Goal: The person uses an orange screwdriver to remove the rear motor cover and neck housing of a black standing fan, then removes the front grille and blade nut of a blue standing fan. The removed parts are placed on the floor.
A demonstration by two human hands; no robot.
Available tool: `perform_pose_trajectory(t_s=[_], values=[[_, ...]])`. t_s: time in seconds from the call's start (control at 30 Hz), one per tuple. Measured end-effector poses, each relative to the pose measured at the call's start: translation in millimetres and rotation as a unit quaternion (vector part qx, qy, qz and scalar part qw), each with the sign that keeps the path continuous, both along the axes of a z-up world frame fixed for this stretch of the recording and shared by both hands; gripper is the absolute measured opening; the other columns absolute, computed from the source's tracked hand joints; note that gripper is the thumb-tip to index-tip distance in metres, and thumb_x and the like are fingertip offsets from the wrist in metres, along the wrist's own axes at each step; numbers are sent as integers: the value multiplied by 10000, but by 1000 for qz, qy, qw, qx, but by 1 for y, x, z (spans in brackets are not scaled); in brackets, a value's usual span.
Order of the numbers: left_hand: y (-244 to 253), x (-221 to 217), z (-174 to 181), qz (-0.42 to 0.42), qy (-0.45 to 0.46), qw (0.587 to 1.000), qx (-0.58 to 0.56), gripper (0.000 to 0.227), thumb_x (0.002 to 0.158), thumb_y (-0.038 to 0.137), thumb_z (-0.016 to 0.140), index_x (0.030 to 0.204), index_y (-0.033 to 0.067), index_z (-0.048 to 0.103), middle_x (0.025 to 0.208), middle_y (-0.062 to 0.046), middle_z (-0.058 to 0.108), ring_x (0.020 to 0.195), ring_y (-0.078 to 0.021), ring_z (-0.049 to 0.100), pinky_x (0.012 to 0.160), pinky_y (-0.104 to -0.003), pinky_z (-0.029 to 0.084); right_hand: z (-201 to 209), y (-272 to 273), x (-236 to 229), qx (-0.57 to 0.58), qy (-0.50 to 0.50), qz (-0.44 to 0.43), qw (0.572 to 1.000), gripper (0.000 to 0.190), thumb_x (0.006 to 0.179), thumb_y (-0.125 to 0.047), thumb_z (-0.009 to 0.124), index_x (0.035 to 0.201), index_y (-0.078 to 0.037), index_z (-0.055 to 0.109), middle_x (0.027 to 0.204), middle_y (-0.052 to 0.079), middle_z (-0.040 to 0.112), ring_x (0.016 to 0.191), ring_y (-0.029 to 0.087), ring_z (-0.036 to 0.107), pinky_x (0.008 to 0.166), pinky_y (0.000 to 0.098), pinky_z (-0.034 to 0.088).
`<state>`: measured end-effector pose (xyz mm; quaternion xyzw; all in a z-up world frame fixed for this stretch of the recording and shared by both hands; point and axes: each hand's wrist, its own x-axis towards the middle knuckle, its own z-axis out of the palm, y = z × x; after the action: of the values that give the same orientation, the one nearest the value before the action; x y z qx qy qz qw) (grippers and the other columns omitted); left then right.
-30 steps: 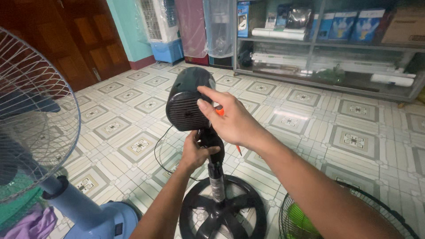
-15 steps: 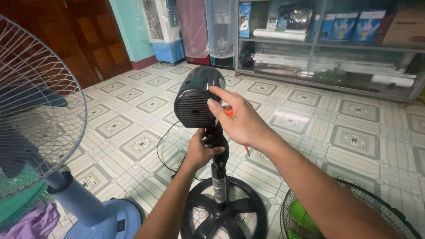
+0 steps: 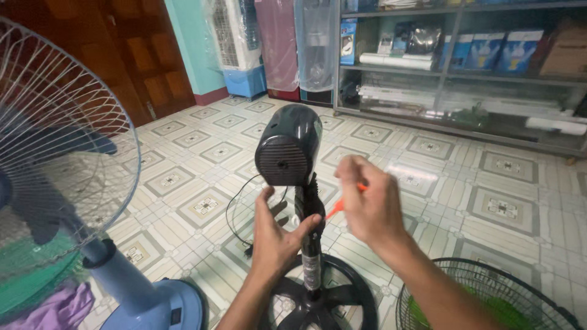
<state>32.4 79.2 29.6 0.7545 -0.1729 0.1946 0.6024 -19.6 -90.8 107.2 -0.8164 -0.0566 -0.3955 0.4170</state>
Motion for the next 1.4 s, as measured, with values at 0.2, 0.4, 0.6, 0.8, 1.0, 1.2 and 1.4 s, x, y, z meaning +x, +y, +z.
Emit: perform_pose_trajectory(t_s=[0.2,0.4,0.6,0.8,1.0,1.2,1.4], values=[[6,0,23,22,-60,997,-41,1250,657,289,929,1587,16,140,1520,-260,408,1191,-347,644,919,-411,592,-14,-1,-29,167,-38,58,983,420,1078,-345,513,1030,4,742,665,40,590,583,75,568,539,259,477],[-3,31,42,32,-235,971,-25,1349,571,270,1015,1593,25,169,1566,-288,364,1391,-439,475,1098,-473,450,-12,28,-41,104,-72,54,991,218,953,-189,717,1019,12,766,835,56,742,717,86,657,639,228,535],[-17,39,45,18,-228,970,-83,1216,618,300,1004,1573,32,301,1543,-251,458,1421,-406,505,1183,-440,423,-4,52,-42,-5,-138,17,990,119,930,-74,755,1016,7,739,904,71,751,804,112,712,717,242,559],[-38,24,50,63,-233,966,-87,1111,627,230,977,1526,50,348,1555,-289,411,1444,-472,434,1154,-468,415,-1,57,-41,-71,-166,-54,982,110,902,-37,776,996,-1,733,860,103,731,701,159,707,613,275,532],[-50,17,50,70,-219,968,-102,970,728,80,877,1537,77,344,1590,-307,365,1474,-488,391,1168,-476,389,-6,53,-31,-135,-208,-86,965,165,868,-20,796,1019,1,731,904,142,732,775,259,743,663,327,565],[-49,19,46,70,-216,970,-88,965,712,0,786,1569,82,350,1623,-285,384,1502,-468,418,1205,-471,397,-10,54,-25,-141,-227,-64,961,191,882,8,763,1065,8,710,961,159,728,879,300,751,746,352,584],[-52,20,46,74,-227,966,-102,1028,727,218,939,1549,90,335,1602,-298,357,1470,-481,416,1144,-475,426,-9,60,-23,-159,-230,-68,958,191,886,20,763,1065,33,696,962,178,709,869,329,741,728,375,585]])
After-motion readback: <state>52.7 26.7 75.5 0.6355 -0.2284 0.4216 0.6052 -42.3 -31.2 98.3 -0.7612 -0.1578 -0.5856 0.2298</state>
